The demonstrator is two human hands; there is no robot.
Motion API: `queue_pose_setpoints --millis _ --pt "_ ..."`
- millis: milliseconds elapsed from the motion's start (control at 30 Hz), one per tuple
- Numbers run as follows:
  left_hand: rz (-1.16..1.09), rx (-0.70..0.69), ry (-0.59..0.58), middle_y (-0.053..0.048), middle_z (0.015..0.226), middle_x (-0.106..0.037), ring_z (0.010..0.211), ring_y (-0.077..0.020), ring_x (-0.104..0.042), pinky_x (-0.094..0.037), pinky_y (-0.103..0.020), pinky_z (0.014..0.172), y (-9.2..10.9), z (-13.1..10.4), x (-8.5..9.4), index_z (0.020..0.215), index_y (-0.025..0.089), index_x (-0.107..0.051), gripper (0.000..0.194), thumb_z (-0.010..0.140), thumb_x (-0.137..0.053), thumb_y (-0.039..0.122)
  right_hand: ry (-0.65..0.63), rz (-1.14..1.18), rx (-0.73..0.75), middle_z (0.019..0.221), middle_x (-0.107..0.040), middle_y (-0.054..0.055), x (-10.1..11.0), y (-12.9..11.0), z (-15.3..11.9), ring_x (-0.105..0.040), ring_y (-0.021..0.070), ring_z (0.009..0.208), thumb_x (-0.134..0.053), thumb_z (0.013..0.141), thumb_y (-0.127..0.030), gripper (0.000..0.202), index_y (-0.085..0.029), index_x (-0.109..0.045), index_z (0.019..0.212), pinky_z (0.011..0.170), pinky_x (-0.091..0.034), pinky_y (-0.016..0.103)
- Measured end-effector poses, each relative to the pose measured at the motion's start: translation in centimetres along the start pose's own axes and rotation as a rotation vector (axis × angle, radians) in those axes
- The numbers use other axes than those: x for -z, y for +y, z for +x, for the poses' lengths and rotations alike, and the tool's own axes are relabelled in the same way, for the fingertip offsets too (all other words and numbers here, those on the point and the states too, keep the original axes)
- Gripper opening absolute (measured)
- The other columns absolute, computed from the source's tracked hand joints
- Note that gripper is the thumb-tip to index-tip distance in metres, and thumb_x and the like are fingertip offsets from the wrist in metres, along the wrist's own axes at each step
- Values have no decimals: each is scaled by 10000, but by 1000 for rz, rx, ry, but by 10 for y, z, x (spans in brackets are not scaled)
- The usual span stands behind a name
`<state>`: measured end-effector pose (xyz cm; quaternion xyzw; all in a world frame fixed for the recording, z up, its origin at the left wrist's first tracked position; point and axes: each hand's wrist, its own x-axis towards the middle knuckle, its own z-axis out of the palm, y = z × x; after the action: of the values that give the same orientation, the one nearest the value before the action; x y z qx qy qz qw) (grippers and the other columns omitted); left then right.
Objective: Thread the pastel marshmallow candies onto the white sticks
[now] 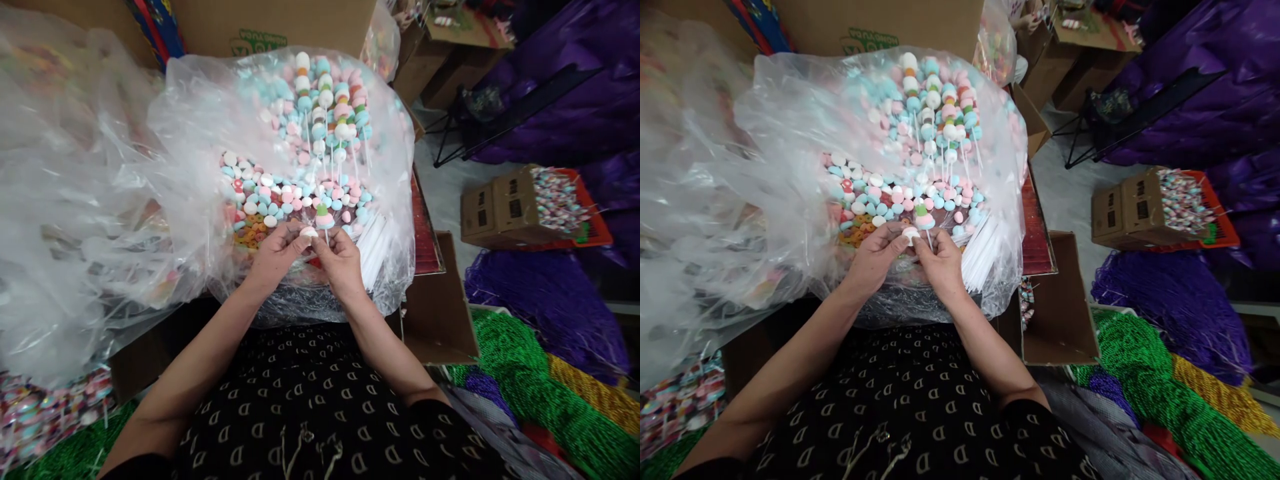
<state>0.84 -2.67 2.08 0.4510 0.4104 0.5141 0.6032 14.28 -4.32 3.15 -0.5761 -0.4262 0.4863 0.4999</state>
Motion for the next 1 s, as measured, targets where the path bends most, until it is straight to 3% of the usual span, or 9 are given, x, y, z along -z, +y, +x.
queue_pose_setpoints --millis 67,167,300,433,533,667,800,1000 --pt "-2 16 3 -20 1001 -790 925 -168 -737 -635 -311 853 1 1 -1 1054 238 -736 294 825 -833 395 -4 7 -2 800 -650 -24 0 -1 1 -573 142 701 -715 856 -445 235 -248 -595 902 658 -498 280" --pt "-28 44 92 -12 936 -793 827 -150 -726 -630 -298 794 5 5 -1 1032 224 -753 276 808 -841 358 -49 -30 13 804 -657 -7 8 -7 -4 -570 139 671 -662 939 -490 243 -248 -642 938 609 -469 274" --pt "-140 75 171 3 834 -768 726 -121 -708 -604 -262 712 13 13 6 993 211 -762 263 820 -857 385 -188 -60 -20 645 -607 -25 29 -21 -26 -436 112 489 -596 1010 -570 373 -236 -675 863 491 -365 269" --pt "-222 106 151 -6 913 -790 752 -124 -724 -630 -288 777 14 17 15 972 232 -749 335 765 -922 430 -317 -126 -114 529 -558 -53 44 -22 -48 -416 120 444 -608 991 -624 424 -223 -742 964 481 -358 268" --pt "-212 123 130 -18 974 -794 820 -157 -746 -647 -342 832 10 17 17 1000 248 -732 383 760 -924 476 -322 -163 -115 482 -506 -66 44 -15 -55 -426 125 446 -606 986 -627 444 -210 -758 968 517 -388 268" --pt "-200 113 113 -10 981 -776 819 -149 -737 -635 -334 827 3 17 15 1040 251 -726 362 788 -899 446 -303 -156 -124 465 -432 -75 41 -10 -53 -368 122 422 -615 954 -678 496 -204 -759 931 461 -306 265" --pt "-58 -14 154 1 924 -766 768 -128 -696 -598 -280 758 1 15 14 1041 235 -738 322 802 -879 400 -287 -129 -111 483 -387 -75 44 -13 -51 -332 113 434 -627 944 -697 513 -204 -760 898 454 -247 268" --pt "330 -168 179 -37 1026 -805 951 -195 -741 -599 -333 908 6 6 14 1108 218 -743 301 889 -790 419 -272 -64 -199 464 -359 -86 46 -21 -56 -287 99 420 -681 917 -684 492 -201 -771 883 445 -207 259"
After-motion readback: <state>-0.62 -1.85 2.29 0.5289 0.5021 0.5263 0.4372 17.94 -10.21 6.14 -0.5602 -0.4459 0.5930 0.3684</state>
